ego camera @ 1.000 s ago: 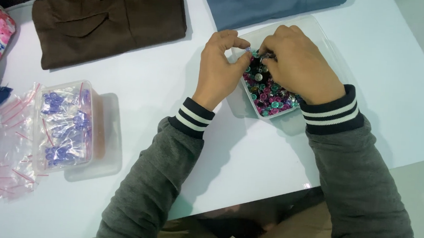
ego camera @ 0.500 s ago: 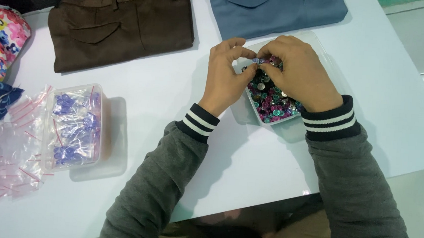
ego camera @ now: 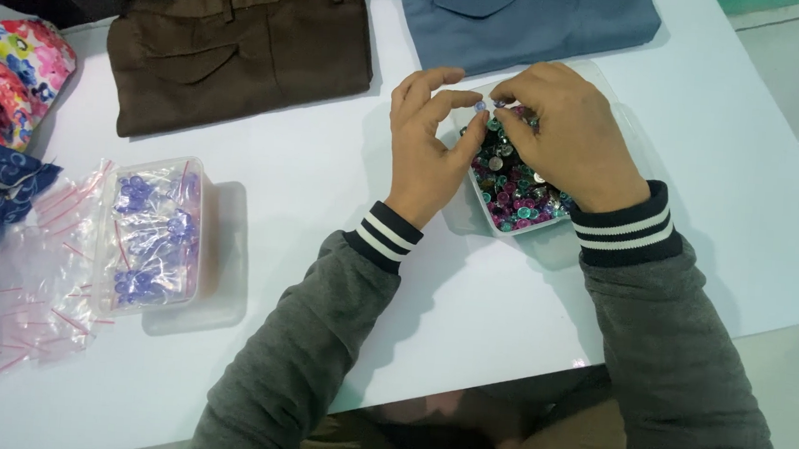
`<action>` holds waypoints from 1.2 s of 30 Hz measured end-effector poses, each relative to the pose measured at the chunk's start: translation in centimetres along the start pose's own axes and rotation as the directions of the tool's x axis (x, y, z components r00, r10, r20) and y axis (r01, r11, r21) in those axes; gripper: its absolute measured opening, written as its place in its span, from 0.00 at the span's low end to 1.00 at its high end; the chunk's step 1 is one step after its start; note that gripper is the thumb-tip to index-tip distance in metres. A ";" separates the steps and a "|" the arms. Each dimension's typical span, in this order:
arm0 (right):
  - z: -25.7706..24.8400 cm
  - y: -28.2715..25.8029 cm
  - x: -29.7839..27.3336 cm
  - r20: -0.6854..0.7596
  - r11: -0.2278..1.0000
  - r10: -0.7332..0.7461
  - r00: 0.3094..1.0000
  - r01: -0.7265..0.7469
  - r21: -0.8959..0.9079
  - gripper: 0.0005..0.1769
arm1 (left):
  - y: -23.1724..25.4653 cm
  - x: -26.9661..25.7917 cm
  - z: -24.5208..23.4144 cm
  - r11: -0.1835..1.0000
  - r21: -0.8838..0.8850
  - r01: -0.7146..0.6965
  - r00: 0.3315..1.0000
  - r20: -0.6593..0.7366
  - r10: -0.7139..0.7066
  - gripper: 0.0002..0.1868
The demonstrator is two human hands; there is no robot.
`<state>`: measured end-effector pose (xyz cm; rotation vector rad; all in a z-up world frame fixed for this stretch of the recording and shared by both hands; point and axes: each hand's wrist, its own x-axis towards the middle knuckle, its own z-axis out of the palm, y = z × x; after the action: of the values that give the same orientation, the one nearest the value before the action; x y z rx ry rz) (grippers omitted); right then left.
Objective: Sorting small decorative items and placing them into plastic bags.
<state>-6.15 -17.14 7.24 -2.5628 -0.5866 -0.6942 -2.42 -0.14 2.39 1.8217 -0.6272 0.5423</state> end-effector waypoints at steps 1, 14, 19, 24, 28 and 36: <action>0.0 0.0 0.0 -0.002 1.000 -0.003 1.000 0.003 0.002 0.09 | 0.0 -0.2 0.0 1.000 0.003 -0.002 1.000 -0.002 0.002 0.06; -0.4 -1.0 0.2 -0.089 0.997 -0.083 0.993 0.083 0.000 0.07 | -0.2 -1.7 -0.8 0.992 0.064 -0.107 0.985 -0.126 0.114 0.08; -0.5 -1.9 0.7 -0.131 0.988 -0.146 0.981 0.150 0.025 0.05 | -0.6 -2.3 -2.1 0.989 0.095 -0.113 0.979 -0.158 0.128 0.07; -0.7 -2.7 1.0 -0.216 0.974 -0.223 0.951 0.228 0.002 0.03 | -0.5 -3.6 -5.2 0.986 0.145 -0.078 0.990 -0.102 0.094 0.07; 0.3 -3.9 0.9 -0.269 0.972 -0.229 0.935 0.235 -0.009 0.03 | -1.5 -5.0 -8.0 0.987 0.157 -0.014 0.997 -0.074 0.026 0.07; 2.7 -11.9 1.3 -0.355 0.905 -0.421 0.835 0.409 -0.112 0.05 | -2.7 -6.5 -12.9 0.935 0.308 0.177 0.980 0.028 -0.195 0.06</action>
<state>-10.05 -5.65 9.18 -2.2502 -1.0171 -1.3107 -6.44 13.84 0.42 2.1687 -0.4188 0.4787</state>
